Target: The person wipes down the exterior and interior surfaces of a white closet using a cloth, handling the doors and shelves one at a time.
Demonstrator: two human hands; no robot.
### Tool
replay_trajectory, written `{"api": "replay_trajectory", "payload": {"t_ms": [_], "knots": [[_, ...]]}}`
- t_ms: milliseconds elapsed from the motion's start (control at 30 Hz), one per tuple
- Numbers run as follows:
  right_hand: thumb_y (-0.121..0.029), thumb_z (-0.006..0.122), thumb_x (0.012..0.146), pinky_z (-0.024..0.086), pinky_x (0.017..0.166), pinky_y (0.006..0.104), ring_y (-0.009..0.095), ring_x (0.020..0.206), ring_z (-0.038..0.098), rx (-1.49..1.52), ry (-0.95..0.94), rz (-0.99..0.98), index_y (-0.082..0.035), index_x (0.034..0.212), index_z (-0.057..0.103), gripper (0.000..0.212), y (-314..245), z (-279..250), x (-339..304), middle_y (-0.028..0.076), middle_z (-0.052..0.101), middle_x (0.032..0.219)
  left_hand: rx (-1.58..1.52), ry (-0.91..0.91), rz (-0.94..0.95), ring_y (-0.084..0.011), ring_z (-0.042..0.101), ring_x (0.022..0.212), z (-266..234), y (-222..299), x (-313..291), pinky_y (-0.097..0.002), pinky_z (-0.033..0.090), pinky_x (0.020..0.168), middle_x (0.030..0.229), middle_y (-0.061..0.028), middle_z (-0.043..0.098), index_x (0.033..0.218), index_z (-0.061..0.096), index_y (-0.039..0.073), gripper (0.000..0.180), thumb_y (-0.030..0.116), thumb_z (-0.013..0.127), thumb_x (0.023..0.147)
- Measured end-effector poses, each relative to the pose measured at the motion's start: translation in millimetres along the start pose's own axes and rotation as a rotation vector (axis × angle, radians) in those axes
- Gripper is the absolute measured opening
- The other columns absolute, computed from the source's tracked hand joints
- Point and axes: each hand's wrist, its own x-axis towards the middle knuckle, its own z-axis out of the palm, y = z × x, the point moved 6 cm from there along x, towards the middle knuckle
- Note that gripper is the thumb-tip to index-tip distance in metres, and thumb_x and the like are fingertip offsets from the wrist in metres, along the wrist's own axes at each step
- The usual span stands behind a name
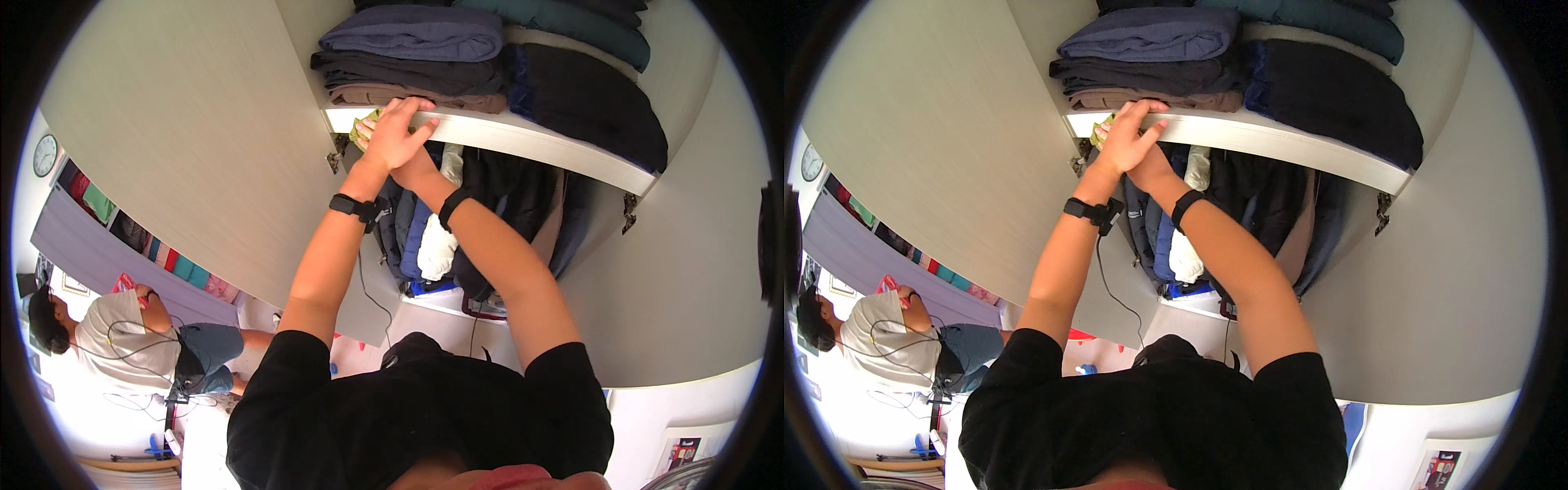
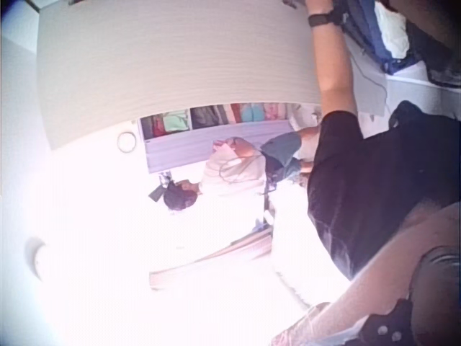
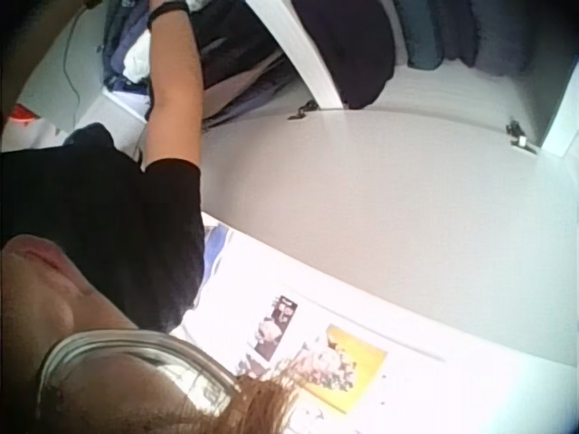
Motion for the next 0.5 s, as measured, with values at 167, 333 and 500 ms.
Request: {"api": "replay_trajectory", "payload": {"t_ms": [167,333,500], "knots": [[-0.012,0.06,0.088,0.03,0.119,0.0489,0.03,0.143,0.041,-0.323,0.01,0.023,-0.008,0.137,0.058,0.049,7,-27,-33,0.012,0.048,0.151,-0.102,-0.11,-0.134,-0.0277,0.058,0.111,-2,-2,-2,-0.037,0.046,0.099,0.116,-0.0131,0.065,0.122,0.065,0.004,0.031,0.024,0.061,0.098],[-0.022,0.072,0.08,0.026,0.12,0.0564,0.032,0.147,0.036,-0.561,0.293,0.205,-0.013,0.148,0.049,0.073,23,-117,-89,0.012,0.041,0.157,-0.055,-0.068,-0.06,-0.0277,0.059,0.11,-4,-7,3,-0.0361,0.045,0.1,0.115,-0.0111,0.069,0.119,0.067,0.005,0.027,0.022,0.059,0.099],[-0.016,0.067,0.084,0.024,0.12,0.0592,0.037,0.146,0.035,-0.659,0.418,0.282,-0.009,0.146,0.049,0.065,48,-192,-123,0.017,0.042,0.155,0.017,-0.082,-0.062,-0.0289,0.06,0.11,-2,-12,13,-0.0394,0.046,0.098,0.114,-0.0083,0.071,0.114,0.069,0.009,0.03,0.031,0.065,0.095]]}}
